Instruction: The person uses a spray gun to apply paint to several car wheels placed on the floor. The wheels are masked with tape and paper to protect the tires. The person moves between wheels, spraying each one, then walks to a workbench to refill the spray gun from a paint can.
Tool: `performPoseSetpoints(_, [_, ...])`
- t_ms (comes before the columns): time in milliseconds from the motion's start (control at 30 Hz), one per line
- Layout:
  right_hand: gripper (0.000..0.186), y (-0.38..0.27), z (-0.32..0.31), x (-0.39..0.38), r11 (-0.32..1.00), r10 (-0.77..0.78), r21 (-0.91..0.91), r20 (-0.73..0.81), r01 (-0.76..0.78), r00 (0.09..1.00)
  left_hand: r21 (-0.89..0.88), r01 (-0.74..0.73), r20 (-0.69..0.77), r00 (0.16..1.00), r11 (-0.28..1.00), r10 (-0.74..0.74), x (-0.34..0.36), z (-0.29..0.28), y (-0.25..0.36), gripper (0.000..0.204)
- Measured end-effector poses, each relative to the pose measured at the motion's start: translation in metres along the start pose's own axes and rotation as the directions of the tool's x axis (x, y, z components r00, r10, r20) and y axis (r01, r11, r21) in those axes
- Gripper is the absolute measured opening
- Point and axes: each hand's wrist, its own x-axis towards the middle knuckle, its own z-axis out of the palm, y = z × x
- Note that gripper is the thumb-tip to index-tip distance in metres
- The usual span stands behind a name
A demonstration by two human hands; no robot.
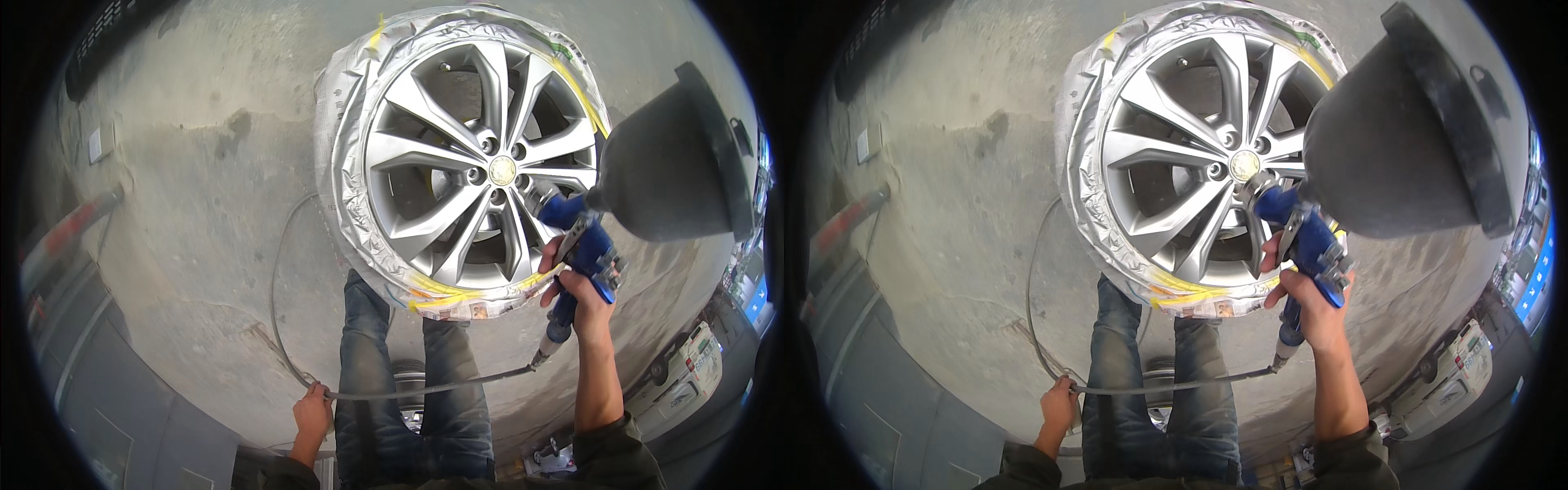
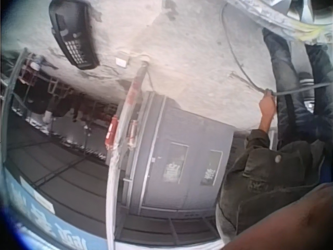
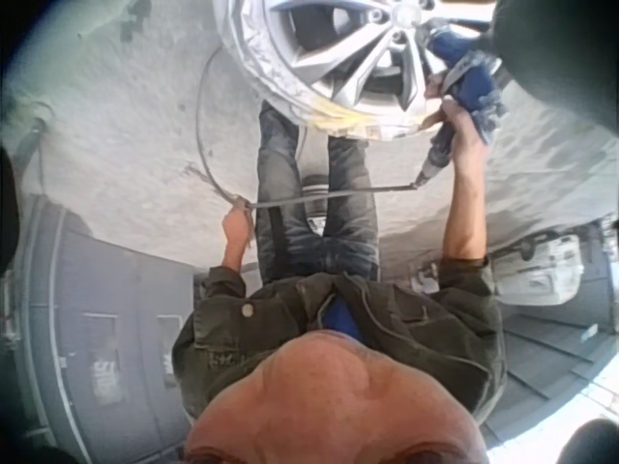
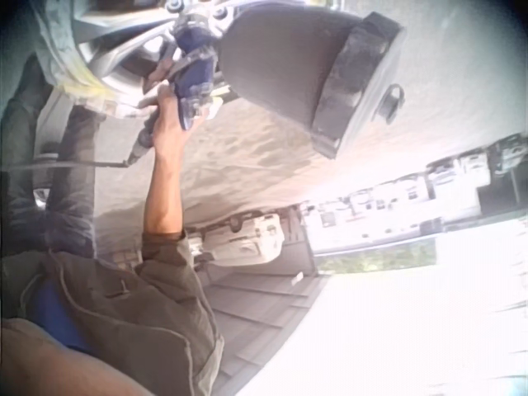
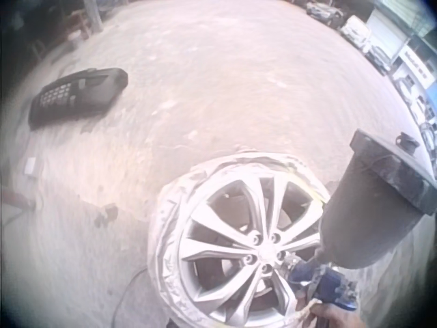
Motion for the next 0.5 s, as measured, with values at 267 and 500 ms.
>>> performPoseSetpoints(267, [0.046,0.019,0.002,-0.019,0.990,0.130,0.048,0.062,-0.133,0.990,-0.002,0.047,0.071,0.996,0.999,-0.047,0.000,-0.004,-0.004,0.023])
performPoseSetpoints(500, [0.059,0.038,-0.029,-0.070,0.973,0.221,0.072,-0.019,-0.219,0.975,0.025,0.002,0.036,0.999,1.000,-0.003,-0.001,-0.023,-0.006,0.023])
